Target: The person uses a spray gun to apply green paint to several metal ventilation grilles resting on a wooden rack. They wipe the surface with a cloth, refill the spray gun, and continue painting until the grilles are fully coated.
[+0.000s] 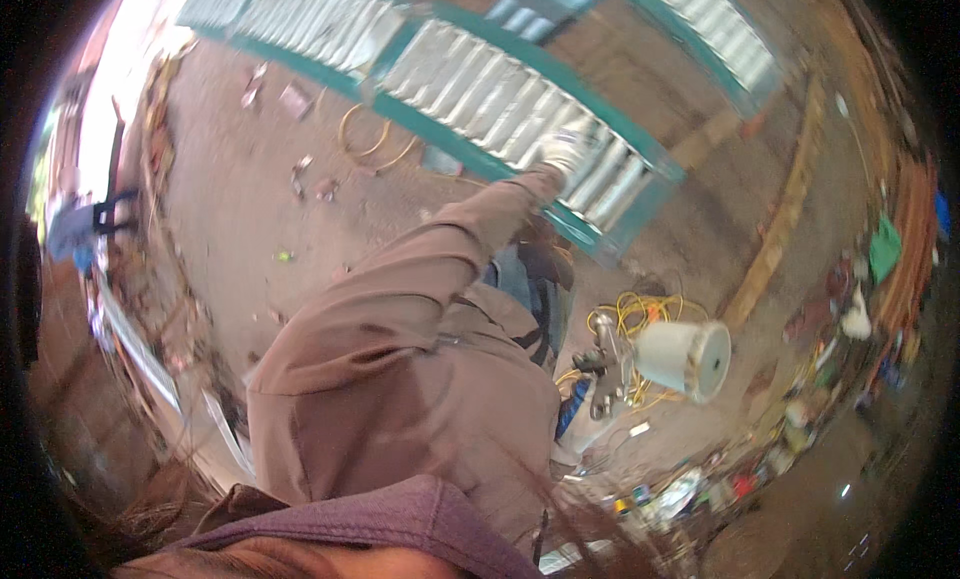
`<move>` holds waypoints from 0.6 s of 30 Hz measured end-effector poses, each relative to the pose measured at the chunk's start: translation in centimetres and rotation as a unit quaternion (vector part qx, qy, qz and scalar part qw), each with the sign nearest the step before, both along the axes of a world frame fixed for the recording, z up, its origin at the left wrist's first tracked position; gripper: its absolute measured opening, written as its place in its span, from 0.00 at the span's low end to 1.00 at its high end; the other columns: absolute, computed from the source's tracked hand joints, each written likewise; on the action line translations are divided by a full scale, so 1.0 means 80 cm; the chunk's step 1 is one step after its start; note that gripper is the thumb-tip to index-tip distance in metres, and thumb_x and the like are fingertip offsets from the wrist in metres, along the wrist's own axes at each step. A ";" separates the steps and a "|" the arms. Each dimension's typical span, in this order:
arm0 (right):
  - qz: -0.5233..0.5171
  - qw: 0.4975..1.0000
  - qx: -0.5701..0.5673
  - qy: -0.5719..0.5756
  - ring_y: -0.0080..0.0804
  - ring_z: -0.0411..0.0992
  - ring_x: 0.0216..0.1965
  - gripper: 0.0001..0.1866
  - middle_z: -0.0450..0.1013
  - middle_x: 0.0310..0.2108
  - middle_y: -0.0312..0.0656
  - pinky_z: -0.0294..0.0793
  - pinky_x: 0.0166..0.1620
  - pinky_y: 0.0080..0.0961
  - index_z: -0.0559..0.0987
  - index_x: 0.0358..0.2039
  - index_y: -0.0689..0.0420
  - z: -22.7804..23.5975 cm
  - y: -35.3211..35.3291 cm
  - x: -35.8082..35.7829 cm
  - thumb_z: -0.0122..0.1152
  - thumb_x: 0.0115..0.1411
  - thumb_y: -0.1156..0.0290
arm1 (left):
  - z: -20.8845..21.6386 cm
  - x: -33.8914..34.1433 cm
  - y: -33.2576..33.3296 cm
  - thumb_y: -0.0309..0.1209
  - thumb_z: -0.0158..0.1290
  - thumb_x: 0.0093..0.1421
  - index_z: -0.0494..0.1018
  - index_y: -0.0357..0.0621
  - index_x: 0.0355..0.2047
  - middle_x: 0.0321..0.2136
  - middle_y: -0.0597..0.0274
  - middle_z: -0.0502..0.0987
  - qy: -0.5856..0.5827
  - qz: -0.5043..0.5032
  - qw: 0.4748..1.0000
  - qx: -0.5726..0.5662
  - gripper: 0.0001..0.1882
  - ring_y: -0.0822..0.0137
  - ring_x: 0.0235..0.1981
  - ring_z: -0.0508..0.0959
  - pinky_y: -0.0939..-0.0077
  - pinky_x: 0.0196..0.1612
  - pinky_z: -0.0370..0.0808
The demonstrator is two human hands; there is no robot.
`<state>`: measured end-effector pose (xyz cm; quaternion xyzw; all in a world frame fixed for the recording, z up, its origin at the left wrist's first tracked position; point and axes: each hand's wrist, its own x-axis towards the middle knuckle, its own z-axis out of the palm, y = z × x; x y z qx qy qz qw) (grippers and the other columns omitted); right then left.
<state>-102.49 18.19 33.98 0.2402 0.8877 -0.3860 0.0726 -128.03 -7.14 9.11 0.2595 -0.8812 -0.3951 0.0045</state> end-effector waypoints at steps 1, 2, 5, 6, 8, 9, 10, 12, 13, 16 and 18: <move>-0.032 0.998 -0.044 -0.016 0.31 0.71 0.42 0.19 0.74 0.42 0.43 0.70 0.46 0.31 0.73 0.49 0.66 -0.001 0.001 0.001 0.63 0.61 0.70 | 0.000 0.001 0.003 0.44 0.45 0.61 0.71 0.51 0.49 0.42 0.53 0.79 -0.005 0.005 1.000 0.010 0.19 0.49 0.44 0.79 0.51 0.41 0.73; -0.014 0.997 -0.068 -0.026 0.31 0.71 0.41 0.19 0.74 0.41 0.43 0.70 0.46 0.31 0.73 0.49 0.66 -0.003 0.002 -0.002 0.63 0.61 0.70 | 0.001 0.002 0.006 0.43 0.44 0.62 0.71 0.51 0.50 0.48 0.56 0.77 -0.023 0.006 1.000 -0.008 0.19 0.52 0.47 0.78 0.51 0.42 0.73; 0.037 0.991 -0.129 0.014 0.30 0.70 0.38 0.19 0.75 0.39 0.42 0.71 0.44 0.29 0.72 0.51 0.66 -0.009 0.001 -0.011 0.62 0.62 0.70 | 0.005 0.006 0.007 0.32 0.42 0.63 0.71 0.53 0.51 0.55 0.60 0.73 0.053 -0.033 0.997 -0.034 0.17 0.55 0.45 0.79 0.60 0.43 0.77; 0.047 0.991 -0.121 0.041 0.30 0.70 0.39 0.19 0.75 0.39 0.42 0.70 0.44 0.29 0.72 0.51 0.66 -0.012 0.000 -0.017 0.61 0.62 0.69 | 0.006 0.006 0.005 0.32 0.43 0.62 0.71 0.52 0.50 0.49 0.57 0.76 0.047 -0.072 0.995 -0.058 0.17 0.56 0.43 0.80 0.63 0.37 0.79; 0.095 0.989 -0.105 0.031 0.30 0.70 0.39 0.19 0.75 0.39 0.42 0.70 0.44 0.29 0.72 0.51 0.66 -0.015 0.000 -0.030 0.61 0.62 0.69 | 0.012 0.009 0.001 0.30 0.41 0.62 0.73 0.50 0.47 0.47 0.57 0.76 0.032 -0.133 0.986 -0.091 0.15 0.58 0.44 0.80 0.61 0.41 0.78; 0.115 0.988 -0.098 0.022 0.30 0.70 0.39 0.19 0.75 0.40 0.42 0.70 0.44 0.29 0.72 0.51 0.66 -0.018 0.000 -0.038 0.61 0.62 0.69 | 0.015 0.011 -0.002 0.30 0.42 0.61 0.73 0.52 0.44 0.44 0.57 0.76 0.018 -0.151 0.985 -0.084 0.13 0.58 0.43 0.80 0.61 0.41 0.78; 0.138 0.986 -0.095 0.017 0.30 0.70 0.39 0.19 0.75 0.40 0.42 0.70 0.44 0.29 0.72 0.51 0.66 -0.019 0.002 -0.046 0.61 0.62 0.69 | 0.018 0.016 -0.007 0.30 0.43 0.61 0.73 0.53 0.42 0.42 0.57 0.77 -0.002 -0.173 0.982 -0.072 0.12 0.57 0.42 0.80 0.61 0.41 0.77; 0.185 0.978 -0.091 0.013 0.30 0.70 0.40 0.19 0.75 0.41 0.42 0.70 0.44 0.29 0.72 0.51 0.66 -0.022 0.002 -0.063 0.61 0.62 0.69 | 0.020 0.048 -0.010 0.30 0.45 0.60 0.73 0.56 0.40 0.39 0.60 0.77 -0.034 -0.269 0.956 -0.114 0.10 0.56 0.41 0.79 0.64 0.42 0.76; 0.214 0.973 -0.089 0.018 0.30 0.70 0.40 0.19 0.75 0.41 0.42 0.70 0.44 0.29 0.72 0.51 0.66 -0.023 0.002 -0.073 0.61 0.62 0.69 | 0.016 0.085 -0.014 0.30 0.47 0.59 0.73 0.53 0.39 0.37 0.60 0.77 0.068 -0.223 0.967 -0.103 0.09 0.57 0.38 0.79 0.64 0.39 0.77; 0.303 0.948 -0.095 0.024 0.30 0.70 0.41 0.20 0.74 0.42 0.42 0.70 0.44 0.29 0.73 0.51 0.67 -0.030 -0.001 -0.102 0.61 0.63 0.69 | 0.011 0.197 -0.016 0.31 0.52 0.57 0.73 0.48 0.40 0.35 0.58 0.76 0.110 -0.094 0.989 -0.018 0.10 0.56 0.37 0.79 0.65 0.37 0.77; 0.365 0.922 -0.127 0.007 0.31 0.69 0.42 0.21 0.74 0.43 0.43 0.69 0.46 0.29 0.71 0.53 0.67 -0.039 -0.004 -0.122 0.59 0.64 0.68 | 0.009 0.286 -0.010 0.33 0.51 0.58 0.73 0.45 0.41 0.36 0.53 0.75 0.058 0.010 0.997 0.052 0.11 0.50 0.39 0.77 0.60 0.42 0.75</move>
